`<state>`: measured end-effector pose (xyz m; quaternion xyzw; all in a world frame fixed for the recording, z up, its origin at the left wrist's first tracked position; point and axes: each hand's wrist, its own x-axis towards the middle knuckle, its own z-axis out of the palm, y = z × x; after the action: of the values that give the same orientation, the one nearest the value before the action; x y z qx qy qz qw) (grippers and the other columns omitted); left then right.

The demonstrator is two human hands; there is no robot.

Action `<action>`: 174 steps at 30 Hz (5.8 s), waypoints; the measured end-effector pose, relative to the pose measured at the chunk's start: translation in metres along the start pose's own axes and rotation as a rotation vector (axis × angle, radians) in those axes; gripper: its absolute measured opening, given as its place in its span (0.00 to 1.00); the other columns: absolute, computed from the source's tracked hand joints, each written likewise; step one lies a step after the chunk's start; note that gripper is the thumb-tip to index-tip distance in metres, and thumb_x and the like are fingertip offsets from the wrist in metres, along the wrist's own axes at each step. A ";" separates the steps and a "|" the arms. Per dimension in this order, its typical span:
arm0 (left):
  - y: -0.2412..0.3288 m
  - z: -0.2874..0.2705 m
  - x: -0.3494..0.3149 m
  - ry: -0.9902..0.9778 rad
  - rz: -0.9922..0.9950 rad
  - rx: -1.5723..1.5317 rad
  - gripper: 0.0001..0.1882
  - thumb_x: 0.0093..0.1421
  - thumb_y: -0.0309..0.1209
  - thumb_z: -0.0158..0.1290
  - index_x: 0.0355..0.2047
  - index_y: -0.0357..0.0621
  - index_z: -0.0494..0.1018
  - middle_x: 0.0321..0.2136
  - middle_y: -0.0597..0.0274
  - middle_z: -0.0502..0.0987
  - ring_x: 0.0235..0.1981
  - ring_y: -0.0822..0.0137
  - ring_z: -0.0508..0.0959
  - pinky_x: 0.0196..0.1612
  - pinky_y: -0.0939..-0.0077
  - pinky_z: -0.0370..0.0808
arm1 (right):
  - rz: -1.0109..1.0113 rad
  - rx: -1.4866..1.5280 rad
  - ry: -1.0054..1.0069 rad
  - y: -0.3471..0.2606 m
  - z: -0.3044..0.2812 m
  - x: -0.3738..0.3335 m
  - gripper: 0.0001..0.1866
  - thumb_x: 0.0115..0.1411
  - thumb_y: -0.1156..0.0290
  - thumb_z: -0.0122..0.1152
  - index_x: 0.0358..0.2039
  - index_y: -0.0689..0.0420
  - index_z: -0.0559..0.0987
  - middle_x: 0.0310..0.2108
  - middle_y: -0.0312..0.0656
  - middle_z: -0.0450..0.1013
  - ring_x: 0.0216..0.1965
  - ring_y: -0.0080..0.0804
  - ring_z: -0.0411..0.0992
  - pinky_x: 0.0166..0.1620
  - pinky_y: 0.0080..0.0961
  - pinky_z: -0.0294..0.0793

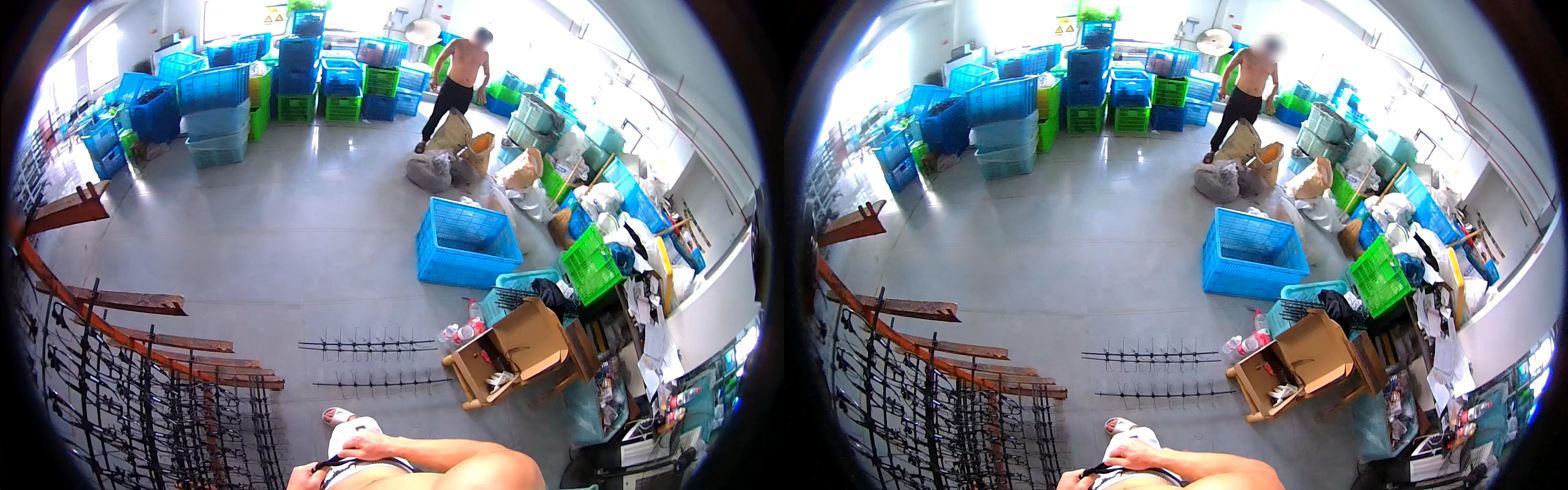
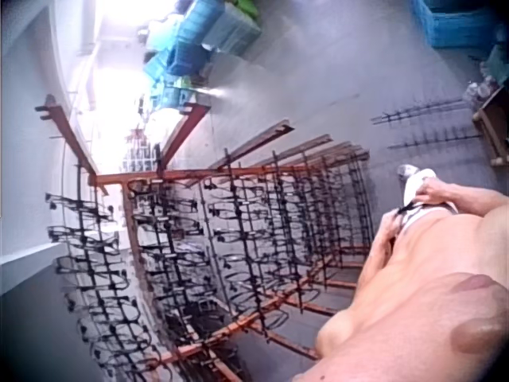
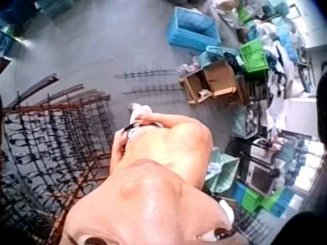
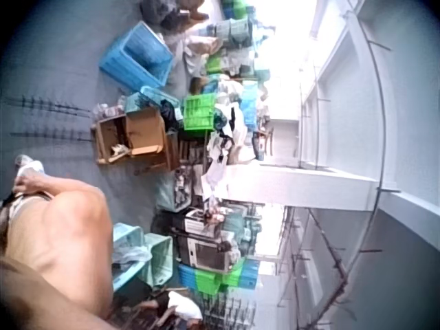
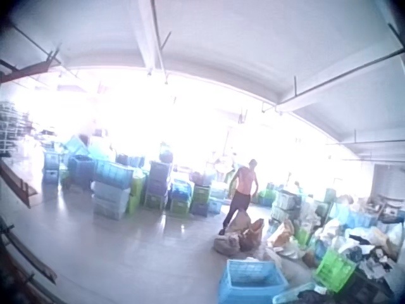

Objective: The person sits on a chair and repeatedly picks up black wire loops from a basket, then attaches them to a metal rack structure. The person handles the wire loops one at a time, twisting or hooking them onto the rack.

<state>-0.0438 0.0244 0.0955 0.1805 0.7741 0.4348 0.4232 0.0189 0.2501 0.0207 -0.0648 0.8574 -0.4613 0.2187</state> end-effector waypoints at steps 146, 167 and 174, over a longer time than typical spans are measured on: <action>-0.500 0.208 -0.063 1.813 -0.184 -1.428 0.11 0.56 0.34 0.50 0.37 0.43 0.75 0.30 0.67 0.76 0.26 0.73 0.75 0.27 0.82 0.71 | -0.229 -0.437 -0.342 0.221 0.190 0.367 0.17 0.54 0.60 0.55 0.35 0.62 0.79 0.29 0.49 0.76 0.31 0.40 0.75 0.37 0.32 0.72; -0.767 0.192 0.043 1.723 -0.464 -2.061 0.26 0.60 0.47 0.46 0.50 0.38 0.63 0.43 0.58 0.70 0.42 0.63 0.70 0.45 0.72 0.69 | 0.495 0.356 -0.333 0.402 0.239 0.605 0.13 0.61 0.61 0.48 0.38 0.58 0.70 0.37 0.44 0.74 0.33 0.41 0.74 0.33 0.37 0.75; -0.760 0.192 0.055 1.755 -0.182 -2.071 0.13 0.65 0.36 0.43 0.43 0.41 0.68 0.38 0.63 0.73 0.40 0.67 0.72 0.44 0.72 0.72 | 0.513 0.915 -0.412 0.428 0.221 0.592 0.11 0.61 0.63 0.56 0.39 0.55 0.71 0.34 0.39 0.74 0.32 0.30 0.75 0.35 0.28 0.77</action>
<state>0.1477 -0.2628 -0.6103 -0.6023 0.1168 0.7533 -0.2370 -0.3772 0.1387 -0.6223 0.1587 0.4979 -0.6959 0.4926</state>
